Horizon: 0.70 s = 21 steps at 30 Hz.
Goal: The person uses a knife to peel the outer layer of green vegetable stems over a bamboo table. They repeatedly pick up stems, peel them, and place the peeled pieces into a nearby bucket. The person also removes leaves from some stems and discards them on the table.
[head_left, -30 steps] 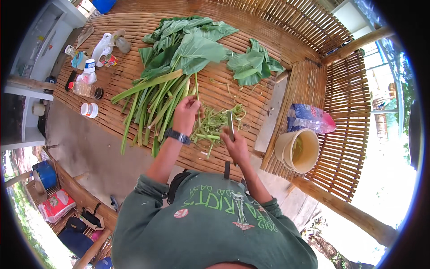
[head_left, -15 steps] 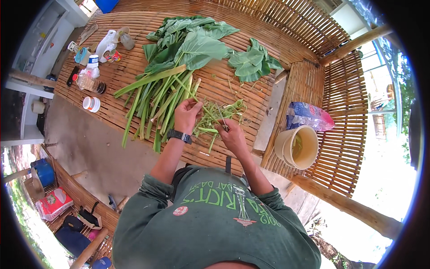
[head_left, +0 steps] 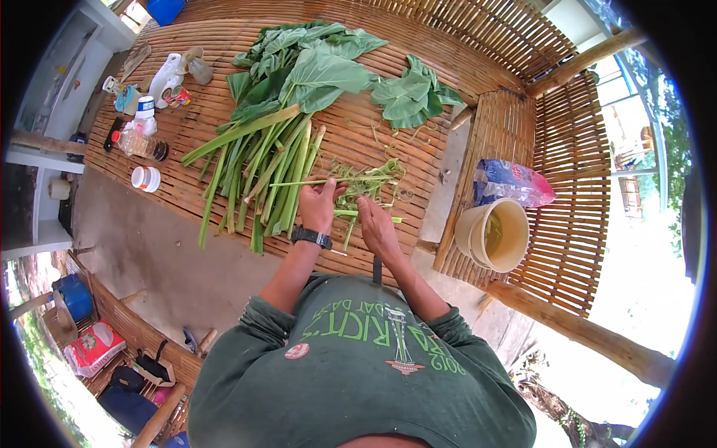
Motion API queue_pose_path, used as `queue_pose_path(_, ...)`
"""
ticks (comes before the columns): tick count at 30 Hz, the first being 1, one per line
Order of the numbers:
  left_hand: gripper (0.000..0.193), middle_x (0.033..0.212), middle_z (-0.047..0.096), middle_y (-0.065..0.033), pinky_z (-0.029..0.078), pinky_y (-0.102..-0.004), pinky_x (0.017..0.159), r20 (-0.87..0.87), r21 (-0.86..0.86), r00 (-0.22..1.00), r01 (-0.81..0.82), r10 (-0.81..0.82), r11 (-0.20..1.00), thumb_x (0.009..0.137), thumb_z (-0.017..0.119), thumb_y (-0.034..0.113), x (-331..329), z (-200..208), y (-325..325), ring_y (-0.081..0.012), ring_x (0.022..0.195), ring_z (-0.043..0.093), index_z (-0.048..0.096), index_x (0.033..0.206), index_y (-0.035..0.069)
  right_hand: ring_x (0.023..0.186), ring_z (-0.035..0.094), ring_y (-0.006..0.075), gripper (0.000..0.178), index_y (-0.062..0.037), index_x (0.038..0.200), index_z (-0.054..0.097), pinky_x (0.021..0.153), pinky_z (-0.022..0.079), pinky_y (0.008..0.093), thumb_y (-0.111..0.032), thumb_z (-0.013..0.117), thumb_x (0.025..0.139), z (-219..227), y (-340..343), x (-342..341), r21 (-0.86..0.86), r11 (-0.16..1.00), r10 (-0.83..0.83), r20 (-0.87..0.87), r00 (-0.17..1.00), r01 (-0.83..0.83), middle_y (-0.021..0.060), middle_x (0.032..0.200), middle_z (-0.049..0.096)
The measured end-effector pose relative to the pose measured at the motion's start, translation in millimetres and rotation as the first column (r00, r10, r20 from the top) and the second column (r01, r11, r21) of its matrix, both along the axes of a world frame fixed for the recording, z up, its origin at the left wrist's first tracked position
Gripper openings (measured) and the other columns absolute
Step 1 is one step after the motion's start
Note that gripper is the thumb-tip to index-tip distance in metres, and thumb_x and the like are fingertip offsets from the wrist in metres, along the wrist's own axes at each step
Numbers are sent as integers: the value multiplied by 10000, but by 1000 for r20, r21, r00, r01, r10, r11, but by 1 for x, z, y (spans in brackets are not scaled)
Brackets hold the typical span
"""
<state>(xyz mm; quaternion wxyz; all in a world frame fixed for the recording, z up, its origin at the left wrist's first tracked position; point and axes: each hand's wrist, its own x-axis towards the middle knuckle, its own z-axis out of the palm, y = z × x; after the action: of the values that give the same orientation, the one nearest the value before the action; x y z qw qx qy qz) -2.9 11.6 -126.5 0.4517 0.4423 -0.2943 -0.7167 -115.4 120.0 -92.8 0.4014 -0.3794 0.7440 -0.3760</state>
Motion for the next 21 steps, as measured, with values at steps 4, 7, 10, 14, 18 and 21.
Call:
queue_pose_path(4,121,1073,740,-175,670,-299,810,10,-2,1000,-21,21,1000,1026,621,-19,-1,-4,5,-249,913,778,555,1127,-17,1108,607,516,454,-6,1240,657,930,499,531,-364,395,1146,-6,-14,-4,54,995,92,-65,994,-88,305,1218,660)
queue_pose_path(7,151,1034,740,-152,655,-306,802,92,-45,996,-16,21,999,1017,658,29,1,-14,3,-218,902,767,560,1127,-4,1105,620,500,414,-6,1205,665,923,491,538,-316,399,1142,-37,-23,-11,-49,983,167,-153,974,-176,290,1216,671)
queue_pose_path(10,226,980,733,-121,617,-341,767,331,-15,943,-16,20,1000,997,715,137,2,0,4,-190,881,739,583,1104,-13,1174,655,425,380,-41,1290,696,975,508,482,-304,485,1114,8,-19,-15,44,978,209,-165,964,-204,265,1265,689)
queue_pose_path(14,223,934,728,-123,633,-356,687,200,-54,979,47,-35,997,1015,690,98,-4,-21,2,-212,790,756,544,1121,-33,867,713,367,277,-34,1242,719,786,544,446,-147,729,990,11,-33,-26,-284,919,28,-646,763,-274,203,1007,749)
queue_pose_path(18,272,1036,734,-177,678,-346,743,164,29,976,141,-144,990,1029,674,67,2,-16,-1,-236,856,779,520,1194,-85,817,713,300,235,-18,1177,733,749,536,428,-160,737,989,-12,-48,-44,-214,920,218,-420,881,-329,191,952,754)
queue_pose_path(21,244,1020,738,-187,673,-345,735,109,69,983,144,-151,987,1041,665,76,10,-2,-2,-228,884,781,524,1169,-76,833,715,275,203,-13,1126,757,762,541,407,-151,737,979,0,-44,-42,-131,952,242,-235,941,-277,179,943,765)
